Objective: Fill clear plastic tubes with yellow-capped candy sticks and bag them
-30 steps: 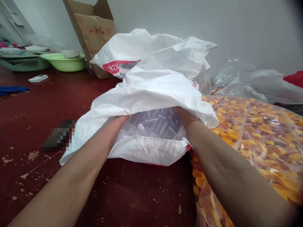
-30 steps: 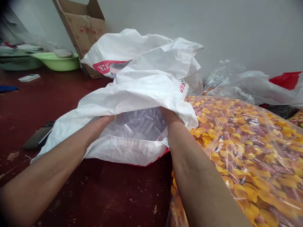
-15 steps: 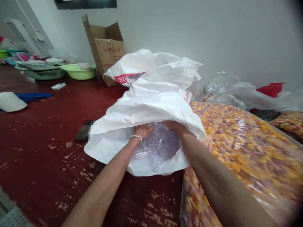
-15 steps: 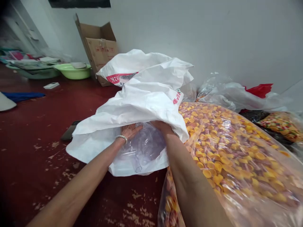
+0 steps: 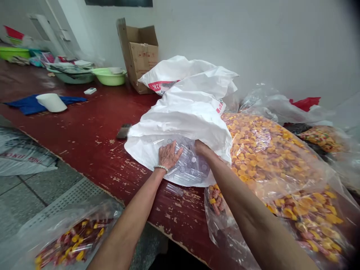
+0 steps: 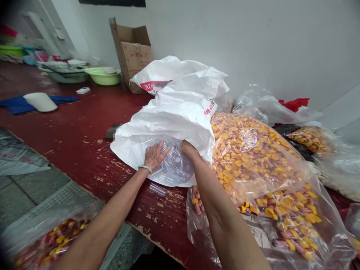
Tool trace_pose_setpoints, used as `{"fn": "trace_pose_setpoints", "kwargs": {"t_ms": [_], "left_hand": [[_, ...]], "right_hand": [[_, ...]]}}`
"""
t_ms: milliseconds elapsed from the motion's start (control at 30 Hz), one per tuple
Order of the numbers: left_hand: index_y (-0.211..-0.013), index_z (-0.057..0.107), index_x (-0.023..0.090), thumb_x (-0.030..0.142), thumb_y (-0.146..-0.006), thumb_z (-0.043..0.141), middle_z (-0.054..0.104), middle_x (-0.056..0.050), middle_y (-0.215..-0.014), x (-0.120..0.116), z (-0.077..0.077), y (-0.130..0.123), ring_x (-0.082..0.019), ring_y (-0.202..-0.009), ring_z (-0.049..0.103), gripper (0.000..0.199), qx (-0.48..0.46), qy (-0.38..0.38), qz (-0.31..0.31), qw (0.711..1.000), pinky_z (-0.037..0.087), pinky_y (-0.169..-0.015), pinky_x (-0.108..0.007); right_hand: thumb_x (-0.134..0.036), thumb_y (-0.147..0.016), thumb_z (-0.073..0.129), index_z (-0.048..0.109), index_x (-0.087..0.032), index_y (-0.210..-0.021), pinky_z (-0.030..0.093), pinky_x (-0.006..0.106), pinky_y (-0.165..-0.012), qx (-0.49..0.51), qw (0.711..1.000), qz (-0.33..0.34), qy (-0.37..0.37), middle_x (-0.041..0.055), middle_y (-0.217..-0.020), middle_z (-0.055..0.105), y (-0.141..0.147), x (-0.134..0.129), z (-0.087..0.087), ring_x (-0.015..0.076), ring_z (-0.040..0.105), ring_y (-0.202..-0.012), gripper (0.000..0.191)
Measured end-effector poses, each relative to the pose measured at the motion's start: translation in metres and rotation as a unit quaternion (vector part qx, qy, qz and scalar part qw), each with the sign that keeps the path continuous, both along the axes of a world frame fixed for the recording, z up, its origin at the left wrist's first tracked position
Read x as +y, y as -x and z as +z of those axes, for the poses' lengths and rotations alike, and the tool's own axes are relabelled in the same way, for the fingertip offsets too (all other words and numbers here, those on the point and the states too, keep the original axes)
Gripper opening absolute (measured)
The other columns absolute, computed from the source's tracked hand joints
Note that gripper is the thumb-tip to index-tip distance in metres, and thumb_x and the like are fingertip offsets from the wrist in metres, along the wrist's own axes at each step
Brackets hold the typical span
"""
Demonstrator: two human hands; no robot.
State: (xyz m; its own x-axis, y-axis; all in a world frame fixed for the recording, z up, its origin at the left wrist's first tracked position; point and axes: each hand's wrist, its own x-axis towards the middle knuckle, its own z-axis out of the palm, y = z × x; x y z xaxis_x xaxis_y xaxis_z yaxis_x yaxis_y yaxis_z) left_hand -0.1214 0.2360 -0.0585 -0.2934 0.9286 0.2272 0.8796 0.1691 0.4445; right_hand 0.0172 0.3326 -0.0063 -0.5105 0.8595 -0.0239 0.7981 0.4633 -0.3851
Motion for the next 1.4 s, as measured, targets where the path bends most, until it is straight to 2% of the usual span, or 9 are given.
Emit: {"fn": "trace_pose_setpoints", "kwargs": {"t_ms": [233, 433, 500, 767, 900, 1000, 1133, 1267, 1400], "left_hand": [[-0.135, 0.039, 0.026, 0.036, -0.091, 0.037, 0.054, -0.007, -0.129, -0.039, 0.02, 0.016, -0.025, -0.118, 0.048, 0.045, -0.011, -0.086, -0.012, 0.996, 0.016, -0.108, -0.049], [-0.135, 0.041, 0.013, 0.035, -0.087, 0.042, 0.041, -0.017, -0.14, -0.077, -0.026, 0.023, -0.034, -0.132, 0.032, 0.052, 0.027, -0.047, 0.008, 0.998, 0.021, -0.107, -0.053], [-0.132, 0.046, 0.015, 0.031, -0.086, 0.044, 0.045, -0.016, -0.138, -0.079, -0.036, 0.024, -0.034, -0.13, 0.034, 0.048, 0.017, -0.028, -0.014, 0.999, 0.021, -0.107, -0.055], [-0.105, 0.062, 0.016, 0.004, -0.072, 0.046, 0.062, -0.009, -0.1, -0.088, -0.024, 0.033, -0.019, -0.089, 0.057, 0.039, -0.126, -0.236, 0.004, 0.964, 0.045, -0.086, -0.034], [-0.108, 0.059, 0.018, 0.007, -0.067, 0.055, 0.057, -0.005, -0.101, -0.115, -0.001, 0.022, -0.011, -0.072, 0.052, 0.042, -0.375, -0.294, 0.028, 0.879, 0.044, -0.066, -0.024], [-0.114, 0.054, 0.022, 0.009, -0.066, 0.06, 0.054, -0.005, -0.111, -0.142, 0.021, -0.002, -0.01, -0.078, 0.051, 0.05, -0.531, -0.236, -0.052, 0.812, 0.042, -0.067, -0.021], [-0.116, 0.052, 0.022, 0.01, -0.07, 0.056, 0.055, -0.003, -0.095, -0.164, 0.03, -0.034, -0.011, -0.078, 0.052, 0.047, -0.567, -0.151, -0.123, 0.8, 0.042, -0.072, -0.023], [-0.116, 0.052, 0.023, 0.007, -0.069, 0.052, 0.054, -0.004, -0.106, -0.174, 0.016, -0.06, -0.016, -0.1, 0.051, 0.05, -0.542, -0.192, -0.087, 0.814, 0.04, -0.087, -0.028], [-0.126, 0.045, 0.028, 0.016, -0.075, 0.059, 0.044, -0.004, -0.132, -0.194, 0.005, -0.086, -0.02, -0.124, 0.039, 0.054, -0.599, -0.185, -0.002, 0.779, 0.029, -0.104, -0.033]], "right_hand": [[-0.015, -0.087, 0.04, 0.046, 0.0, -0.126, 0.039, 0.046, -0.096, 0.007, 0.996, 0.003, -0.094, 0.0242, -0.12, 0.056, -0.015, -0.064, 0.025, 0.0316, 0.05, -0.115, 0.042], [-0.044, -0.087, 0.047, 0.037, -0.024, -0.137, 0.031, 0.057, -0.102, 0.044, 0.94, 0.293, -0.168, 0.0092, -0.144, 0.036, -0.032, -0.232, -0.049, 0.0328, 0.028, -0.131, 0.055], [-0.036, -0.089, 0.047, 0.036, -0.025, -0.137, 0.03, 0.058, -0.101, 0.036, 0.947, 0.272, -0.168, 0.0079, -0.142, 0.039, -0.034, -0.256, -0.073, 0.0326, 0.029, -0.13, 0.051], [-0.015, -0.087, 0.043, 0.046, -0.016, -0.122, 0.046, 0.037, -0.085, 0.192, 0.971, 0.109, -0.092, 0.012, -0.108, 0.055, -0.053, -0.216, -0.076, 0.021, 0.053, -0.097, 0.036], [-0.021, -0.085, 0.049, 0.051, -0.019, -0.112, 0.048, 0.03, -0.071, 0.318, 0.947, -0.004, -0.032, 0.0044, -0.091, 0.056, -0.059, -0.213, -0.059, 0.0157, 0.054, -0.077, 0.027], [-0.026, -0.085, 0.053, 0.058, -0.02, -0.1, 0.047, 0.028, -0.069, 0.365, 0.931, 0.008, -0.018, 0.0027, -0.086, 0.057, -0.053, -0.219, -0.043, 0.0142, 0.054, -0.075, 0.016], [-0.036, -0.086, 0.054, 0.055, -0.02, -0.111, 0.046, 0.033, -0.082, 0.411, 0.908, 0.028, 0.079, 0.0071, -0.108, 0.059, -0.038, -0.232, -0.035, 0.0182, 0.056, -0.094, 0.03], [-0.039, -0.085, 0.052, 0.048, -0.021, -0.123, 0.05, 0.032, -0.072, 0.458, 0.841, 0.048, 0.285, 0.0062, -0.106, 0.063, -0.031, -0.247, -0.052, 0.0169, 0.062, -0.082, 0.042], [-0.031, -0.084, 0.054, 0.045, -0.022, -0.124, 0.045, 0.035, -0.088, 0.502, 0.835, 0.036, 0.223, 0.0072, -0.118, 0.057, -0.038, -0.26, -0.065, 0.0183, 0.057, -0.102, 0.042]]}}
